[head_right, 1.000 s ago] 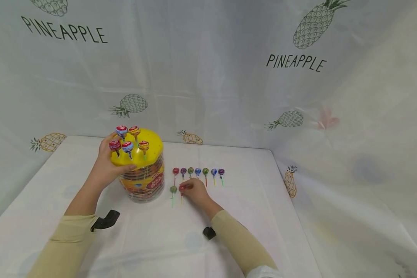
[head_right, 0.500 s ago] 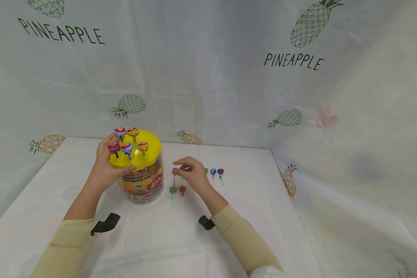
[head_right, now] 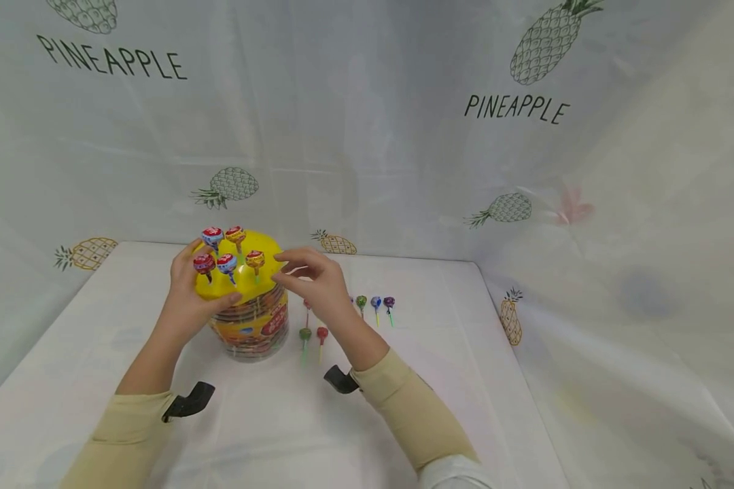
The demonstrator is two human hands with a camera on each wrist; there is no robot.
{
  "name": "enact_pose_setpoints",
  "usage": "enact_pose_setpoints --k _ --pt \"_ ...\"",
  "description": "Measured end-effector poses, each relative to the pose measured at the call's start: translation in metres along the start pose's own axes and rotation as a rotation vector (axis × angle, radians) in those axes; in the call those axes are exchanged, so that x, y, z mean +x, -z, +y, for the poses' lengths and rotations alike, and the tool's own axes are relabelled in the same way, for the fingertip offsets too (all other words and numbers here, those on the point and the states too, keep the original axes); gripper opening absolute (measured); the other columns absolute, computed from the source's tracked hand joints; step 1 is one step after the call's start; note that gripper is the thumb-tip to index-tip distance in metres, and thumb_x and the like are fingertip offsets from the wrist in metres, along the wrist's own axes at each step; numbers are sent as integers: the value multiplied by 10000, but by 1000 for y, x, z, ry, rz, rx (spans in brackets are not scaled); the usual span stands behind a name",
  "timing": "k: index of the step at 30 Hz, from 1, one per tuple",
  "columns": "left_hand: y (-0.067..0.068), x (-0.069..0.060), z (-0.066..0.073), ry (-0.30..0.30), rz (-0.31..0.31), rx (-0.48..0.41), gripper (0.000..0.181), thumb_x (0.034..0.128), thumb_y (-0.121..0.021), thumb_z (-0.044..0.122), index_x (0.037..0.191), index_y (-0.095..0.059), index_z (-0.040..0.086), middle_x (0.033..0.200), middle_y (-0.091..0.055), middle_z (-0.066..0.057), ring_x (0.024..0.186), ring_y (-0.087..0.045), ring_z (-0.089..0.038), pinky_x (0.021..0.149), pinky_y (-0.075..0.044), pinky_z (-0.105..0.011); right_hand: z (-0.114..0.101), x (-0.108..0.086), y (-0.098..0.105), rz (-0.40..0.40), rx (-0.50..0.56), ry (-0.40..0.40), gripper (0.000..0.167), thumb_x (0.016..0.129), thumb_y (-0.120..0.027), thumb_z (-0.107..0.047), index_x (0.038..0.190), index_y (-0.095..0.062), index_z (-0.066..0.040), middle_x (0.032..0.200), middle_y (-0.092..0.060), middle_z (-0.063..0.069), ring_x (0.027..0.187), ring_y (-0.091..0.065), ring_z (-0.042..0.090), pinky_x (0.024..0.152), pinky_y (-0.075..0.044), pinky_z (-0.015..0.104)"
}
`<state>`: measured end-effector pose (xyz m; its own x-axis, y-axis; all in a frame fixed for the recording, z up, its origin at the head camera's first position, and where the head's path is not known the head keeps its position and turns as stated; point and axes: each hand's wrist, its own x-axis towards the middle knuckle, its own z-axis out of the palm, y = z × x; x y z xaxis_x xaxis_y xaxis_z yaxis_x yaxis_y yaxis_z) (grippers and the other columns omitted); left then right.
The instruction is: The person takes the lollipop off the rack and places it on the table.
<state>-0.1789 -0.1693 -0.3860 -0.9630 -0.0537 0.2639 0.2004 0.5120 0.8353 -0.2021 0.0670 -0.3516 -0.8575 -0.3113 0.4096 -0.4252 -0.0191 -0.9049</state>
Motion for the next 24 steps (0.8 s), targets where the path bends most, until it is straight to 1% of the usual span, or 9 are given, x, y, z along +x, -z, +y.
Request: enact_pose_setpoints --k 4,7,9,14,19,24 --pt "0 -1 1 -9 4 -1 908 802 -820 233 1524 -282 120 1601 -19 -52 1382 -245 -419 1051 -335 -624 -4 5 -6 -21 51 43 284 867 -721 -14 1147 -683 12 1145 -631 82 1024 -617 313 903 -539 370" --pt "0 -1 1 -10 5 1 903 804 -818 236 1523 -284 124 1602 -20 -50 1387 -235 -417 1054 -330 -625 -4 8 -10 -25 75 66 286 866 -715 3 1149 -678 28 1143 -635 100 1041 -609 367 918 -531 379" --pt "0 -1 0 -10 6 4 899 804 -818 233 1522 -287 127 1602 -22 -47 1390 -231 -412 1056 -330 -621 -4 9 -12 -27 84 78 280 864 -711 16 1141 -678 38 1131 -640 114 1037 -608 380 918 -530 381" --pt "-1 -1 -1 -24 13 5 896 804 -818 233 1520 -291 122 1602 -25 -54 1384 -239 -420 1052 -332 -626 -6 13 -18 -32 77 85 274 856 -708 42 1128 -676 57 1116 -642 148 1006 -625 321 917 -531 382" --pt "-1 -1 -1 -31 13 -1 894 804 -817 236 1519 -295 116 1602 -27 -62 1383 -242 -423 1051 -334 -626 -7 13 -24 -41 85 87 295 855 -707 47 1146 -665 66 1140 -621 173 1011 -621 250 932 -519 435" --pt "-1 -1 -1 -34 15 -3 887 804 -817 231 1517 -301 114 1602 -30 -64 1390 -230 -423 1047 -337 -629 -6 14 -28 -44 86 88 307 853 -715 30 1156 -667 52 1140 -617 152 1012 -623 219 935 -518 429"
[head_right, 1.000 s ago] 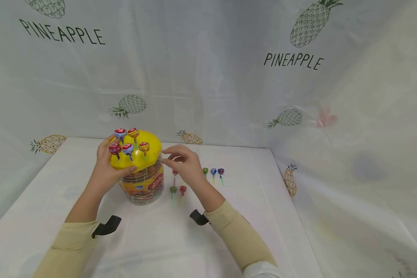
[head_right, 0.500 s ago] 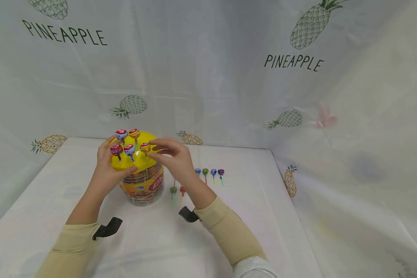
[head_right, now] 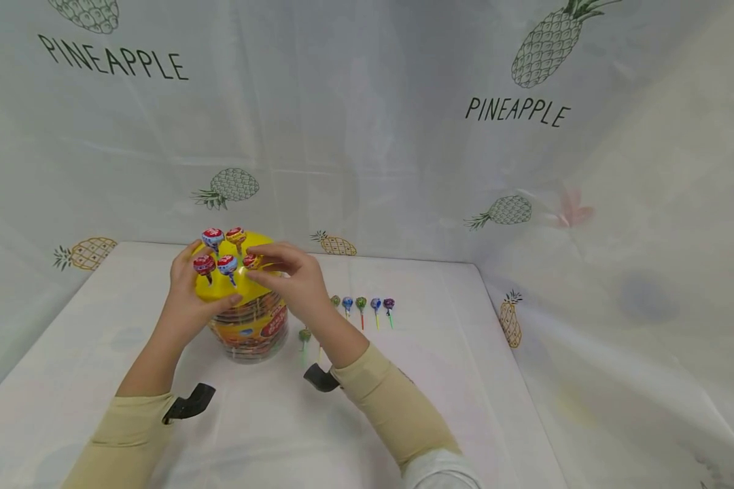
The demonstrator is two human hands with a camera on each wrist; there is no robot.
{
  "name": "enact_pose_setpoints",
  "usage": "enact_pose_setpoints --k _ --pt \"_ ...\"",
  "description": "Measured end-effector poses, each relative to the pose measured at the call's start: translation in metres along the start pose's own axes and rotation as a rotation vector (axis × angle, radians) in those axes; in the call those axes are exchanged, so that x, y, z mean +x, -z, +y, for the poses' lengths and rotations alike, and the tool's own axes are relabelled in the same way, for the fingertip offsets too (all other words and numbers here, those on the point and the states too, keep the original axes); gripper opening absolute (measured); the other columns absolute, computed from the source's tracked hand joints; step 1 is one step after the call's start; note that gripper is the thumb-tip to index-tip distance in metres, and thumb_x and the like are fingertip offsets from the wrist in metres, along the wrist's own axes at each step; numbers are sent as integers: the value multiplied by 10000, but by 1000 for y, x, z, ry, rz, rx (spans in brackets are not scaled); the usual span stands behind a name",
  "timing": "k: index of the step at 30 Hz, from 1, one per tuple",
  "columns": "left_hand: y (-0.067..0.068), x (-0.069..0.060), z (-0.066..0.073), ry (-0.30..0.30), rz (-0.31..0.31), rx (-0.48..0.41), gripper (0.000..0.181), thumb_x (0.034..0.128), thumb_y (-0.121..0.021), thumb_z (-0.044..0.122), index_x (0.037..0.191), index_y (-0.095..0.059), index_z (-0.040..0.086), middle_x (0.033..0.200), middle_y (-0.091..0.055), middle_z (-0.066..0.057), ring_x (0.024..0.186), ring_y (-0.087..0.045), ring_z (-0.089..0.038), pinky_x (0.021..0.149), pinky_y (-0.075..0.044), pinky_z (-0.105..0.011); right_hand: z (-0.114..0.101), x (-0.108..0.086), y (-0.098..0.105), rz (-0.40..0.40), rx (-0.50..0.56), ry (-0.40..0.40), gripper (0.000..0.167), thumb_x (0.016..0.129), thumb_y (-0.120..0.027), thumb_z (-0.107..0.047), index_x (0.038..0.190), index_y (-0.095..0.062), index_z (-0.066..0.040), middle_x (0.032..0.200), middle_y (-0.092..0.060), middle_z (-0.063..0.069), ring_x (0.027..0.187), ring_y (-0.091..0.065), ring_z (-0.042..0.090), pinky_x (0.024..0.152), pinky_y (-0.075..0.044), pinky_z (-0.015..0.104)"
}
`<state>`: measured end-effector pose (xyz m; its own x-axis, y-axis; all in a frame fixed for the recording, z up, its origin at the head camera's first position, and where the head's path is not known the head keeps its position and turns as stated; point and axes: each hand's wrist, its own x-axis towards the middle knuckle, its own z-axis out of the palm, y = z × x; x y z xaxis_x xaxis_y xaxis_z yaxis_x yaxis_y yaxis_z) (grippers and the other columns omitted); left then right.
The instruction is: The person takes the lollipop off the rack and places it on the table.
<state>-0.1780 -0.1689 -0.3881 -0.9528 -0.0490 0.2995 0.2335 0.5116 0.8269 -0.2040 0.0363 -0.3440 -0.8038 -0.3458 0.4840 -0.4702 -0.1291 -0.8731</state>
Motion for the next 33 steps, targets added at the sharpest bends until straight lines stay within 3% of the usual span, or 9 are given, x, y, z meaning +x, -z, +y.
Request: enact_pose_setpoints --k 6,15,24,33 --pt "-1 0 0 -3 1 -5 888 801 -819 223 1515 -304 108 1601 -32 -70 1388 -229 -420 1049 -334 -630 -1 -1 1 35 -26 17 283 865 -716 -3 1146 -680 11 1134 -645 84 997 -633 225 922 -528 398" --pt "0 0 0 15 2 2 896 793 -824 224 1514 -302 119 1602 -31 -55 1387 -227 -414 1056 -325 -631 -6 -15 16 90 83 -7 280 883 -675 32 1163 -670 22 1195 -655 94 1037 -636 296 911 -533 398" --pt "-1 1 -2 26 4 7 898 781 -835 222 1507 -315 133 1603 -27 -38 1389 -223 -417 1049 -331 -633 16 -32 40 101 79 -46 263 907 -672 -30 1169 -679 -5 1227 -650 94 1023 -645 283 896 -541 414" --pt "1 0 1 35 -1 -7 895 782 -836 224 1508 -321 144 1606 -21 -13 1394 -218 -413 1060 -313 -635 42 -51 59 103 46 -142 282 932 -643 -50 1212 -662 -21 1251 -634 89 1058 -627 277 910 -534 402"
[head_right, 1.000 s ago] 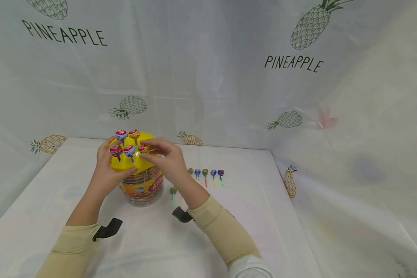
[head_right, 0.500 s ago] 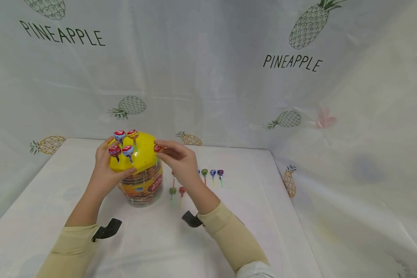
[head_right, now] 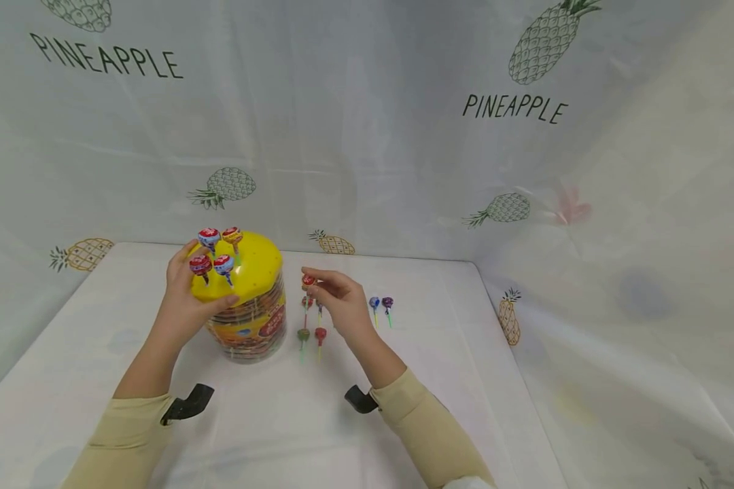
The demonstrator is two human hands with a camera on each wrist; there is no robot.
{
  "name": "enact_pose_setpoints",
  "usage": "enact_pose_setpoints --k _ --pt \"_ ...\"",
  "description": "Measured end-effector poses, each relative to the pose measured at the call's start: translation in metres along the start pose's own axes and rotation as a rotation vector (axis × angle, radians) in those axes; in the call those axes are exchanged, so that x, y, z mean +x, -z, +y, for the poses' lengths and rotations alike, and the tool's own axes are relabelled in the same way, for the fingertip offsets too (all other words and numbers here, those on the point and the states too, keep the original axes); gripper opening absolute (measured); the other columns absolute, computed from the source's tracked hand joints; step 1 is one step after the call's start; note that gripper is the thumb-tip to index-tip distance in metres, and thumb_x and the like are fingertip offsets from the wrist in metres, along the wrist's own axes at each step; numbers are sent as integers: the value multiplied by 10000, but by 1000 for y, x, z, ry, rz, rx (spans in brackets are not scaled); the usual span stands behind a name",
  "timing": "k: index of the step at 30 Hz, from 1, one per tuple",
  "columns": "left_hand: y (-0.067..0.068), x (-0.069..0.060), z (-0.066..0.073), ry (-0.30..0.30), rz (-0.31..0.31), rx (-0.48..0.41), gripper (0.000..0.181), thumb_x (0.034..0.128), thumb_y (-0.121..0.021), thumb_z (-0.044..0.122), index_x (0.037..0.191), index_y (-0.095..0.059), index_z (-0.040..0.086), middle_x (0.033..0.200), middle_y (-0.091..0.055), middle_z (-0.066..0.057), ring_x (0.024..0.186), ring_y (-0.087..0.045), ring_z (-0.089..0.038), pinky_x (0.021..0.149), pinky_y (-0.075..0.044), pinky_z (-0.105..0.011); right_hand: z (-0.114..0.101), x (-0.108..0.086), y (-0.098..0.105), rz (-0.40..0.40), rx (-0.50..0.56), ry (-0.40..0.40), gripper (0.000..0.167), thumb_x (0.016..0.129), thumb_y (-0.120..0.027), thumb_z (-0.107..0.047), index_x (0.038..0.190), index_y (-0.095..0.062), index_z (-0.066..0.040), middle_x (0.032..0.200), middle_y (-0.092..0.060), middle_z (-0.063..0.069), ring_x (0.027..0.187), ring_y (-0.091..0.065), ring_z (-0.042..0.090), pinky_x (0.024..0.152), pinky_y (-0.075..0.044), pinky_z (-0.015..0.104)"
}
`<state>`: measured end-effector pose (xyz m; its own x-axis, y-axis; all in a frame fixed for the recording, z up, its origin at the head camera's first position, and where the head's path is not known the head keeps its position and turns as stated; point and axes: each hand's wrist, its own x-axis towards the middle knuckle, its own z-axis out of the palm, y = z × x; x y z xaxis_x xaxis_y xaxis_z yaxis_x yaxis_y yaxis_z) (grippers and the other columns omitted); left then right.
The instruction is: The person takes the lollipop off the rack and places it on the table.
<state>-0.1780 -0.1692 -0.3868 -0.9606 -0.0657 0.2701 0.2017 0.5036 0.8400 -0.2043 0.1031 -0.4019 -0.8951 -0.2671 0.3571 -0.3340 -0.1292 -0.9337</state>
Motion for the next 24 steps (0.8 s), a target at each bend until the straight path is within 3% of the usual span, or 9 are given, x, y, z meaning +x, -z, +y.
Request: enact_pose_setpoints --k 13,20,24 --pt "0 0 2 3 -1 12 884 791 -829 214 1508 -316 144 1604 -22 -33 1391 -220 -418 1054 -324 -631 51 -20 31 55 -109 -240 262 933 -627 -11 1191 -668 -4 1202 -650 149 984 -668 208 868 -553 327" --pt "0 0 2 3 0 12 883 791 -827 204 1508 -315 145 1604 -23 -35 1393 -219 -419 1053 -326 -632 76 -25 39 129 -138 -391 252 927 -607 44 1170 -670 30 1144 -652 142 953 -671 203 910 -525 474" --pt "0 -1 2 8 -1 13 881 791 -827 213 1507 -319 144 1605 -24 -32 1394 -218 -420 1050 -330 -631 92 -27 44 113 -143 -453 260 937 -582 49 1184 -662 41 1137 -662 159 937 -674 196 917 -518 488"
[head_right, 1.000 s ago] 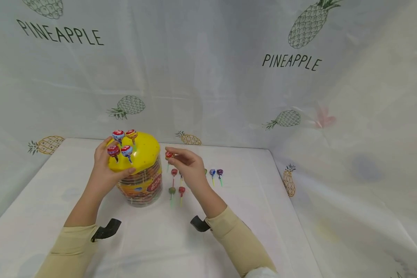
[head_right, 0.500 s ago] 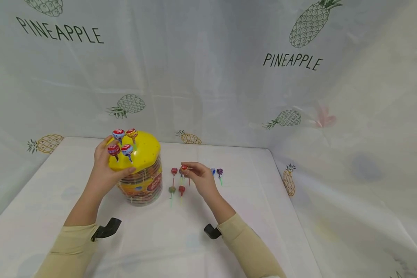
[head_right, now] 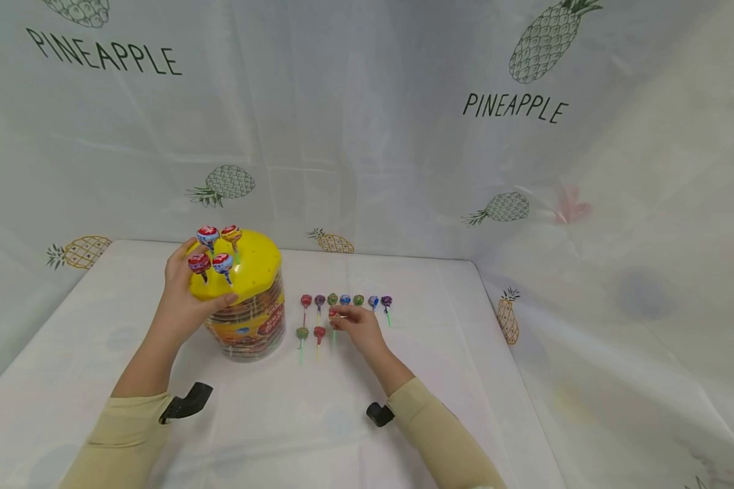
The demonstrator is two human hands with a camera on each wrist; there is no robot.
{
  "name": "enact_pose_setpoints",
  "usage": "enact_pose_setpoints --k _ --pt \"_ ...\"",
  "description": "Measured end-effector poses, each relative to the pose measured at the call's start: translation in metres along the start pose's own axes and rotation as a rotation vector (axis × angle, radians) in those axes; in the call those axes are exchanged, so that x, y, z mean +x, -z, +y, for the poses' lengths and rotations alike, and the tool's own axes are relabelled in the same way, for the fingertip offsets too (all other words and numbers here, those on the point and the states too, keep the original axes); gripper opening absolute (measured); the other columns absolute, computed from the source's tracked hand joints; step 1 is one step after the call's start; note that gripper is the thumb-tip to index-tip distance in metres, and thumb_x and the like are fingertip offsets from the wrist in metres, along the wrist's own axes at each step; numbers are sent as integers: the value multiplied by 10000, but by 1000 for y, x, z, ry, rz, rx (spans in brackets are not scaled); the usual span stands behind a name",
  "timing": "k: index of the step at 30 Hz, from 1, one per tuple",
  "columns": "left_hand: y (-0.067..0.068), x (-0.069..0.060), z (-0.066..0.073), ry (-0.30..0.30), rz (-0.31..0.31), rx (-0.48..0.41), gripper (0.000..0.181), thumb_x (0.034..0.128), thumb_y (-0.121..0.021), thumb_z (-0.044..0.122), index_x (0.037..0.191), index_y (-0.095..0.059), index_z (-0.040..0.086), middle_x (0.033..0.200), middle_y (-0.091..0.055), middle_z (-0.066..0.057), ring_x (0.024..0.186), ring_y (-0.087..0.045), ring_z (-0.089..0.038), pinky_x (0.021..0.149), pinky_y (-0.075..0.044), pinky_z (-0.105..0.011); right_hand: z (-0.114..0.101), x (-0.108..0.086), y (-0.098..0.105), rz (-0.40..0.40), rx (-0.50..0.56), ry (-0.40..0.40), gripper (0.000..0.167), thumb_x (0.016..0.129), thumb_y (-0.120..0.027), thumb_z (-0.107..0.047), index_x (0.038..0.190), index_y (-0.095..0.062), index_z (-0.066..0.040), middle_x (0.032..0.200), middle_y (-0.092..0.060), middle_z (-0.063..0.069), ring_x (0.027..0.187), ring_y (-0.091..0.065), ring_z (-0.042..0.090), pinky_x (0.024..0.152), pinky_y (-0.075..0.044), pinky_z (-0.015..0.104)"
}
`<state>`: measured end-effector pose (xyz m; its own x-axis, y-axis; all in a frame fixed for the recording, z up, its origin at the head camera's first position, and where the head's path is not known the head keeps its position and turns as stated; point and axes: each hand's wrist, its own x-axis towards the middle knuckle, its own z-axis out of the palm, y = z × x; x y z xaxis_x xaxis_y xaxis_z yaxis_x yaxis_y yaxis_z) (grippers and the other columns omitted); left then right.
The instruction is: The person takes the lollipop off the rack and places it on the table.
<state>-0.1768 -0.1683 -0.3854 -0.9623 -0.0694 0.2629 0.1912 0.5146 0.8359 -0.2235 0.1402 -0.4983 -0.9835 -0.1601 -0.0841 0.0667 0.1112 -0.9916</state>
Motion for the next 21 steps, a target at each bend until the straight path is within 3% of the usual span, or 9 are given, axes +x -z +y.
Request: enact_pose_setpoints --k 6,12,16,21 --pt "0 0 -1 -3 3 -3 885 791 -827 210 1510 -315 151 1605 -23 -28 1394 -216 -420 1049 -329 -634 14 7 2 -14 -33 -24 292 901 -604 85 1188 -653 62 1132 -671 181 931 -683 217 880 -547 421" --pt "0 0 0 -1 2 -11 879 791 -828 217 1506 -322 151 1606 -23 -24 1399 -209 -416 1051 -328 -633 23 13 3 -26 -164 -72 285 885 -660 37 1164 -691 -8 1118 -674 149 895 -704 232 823 -563 342" --pt "0 0 -1 -3 3 -12 880 790 -828 222 1507 -322 149 1607 -23 -23 1399 -210 -418 1046 -333 -633 26 14 4 -54 -224 -56 273 871 -680 38 1139 -695 -8 1200 -596 131 870 -700 218 764 -568 320" --pt "0 1 -2 -6 3 -6 881 787 -830 226 1503 -324 146 1606 -21 -26 1401 -204 -414 1047 -332 -634 33 18 4 -63 -335 -39 269 829 -754 -19 1094 -725 -57 1130 -596 91 828 -658 177 680 -554 294"
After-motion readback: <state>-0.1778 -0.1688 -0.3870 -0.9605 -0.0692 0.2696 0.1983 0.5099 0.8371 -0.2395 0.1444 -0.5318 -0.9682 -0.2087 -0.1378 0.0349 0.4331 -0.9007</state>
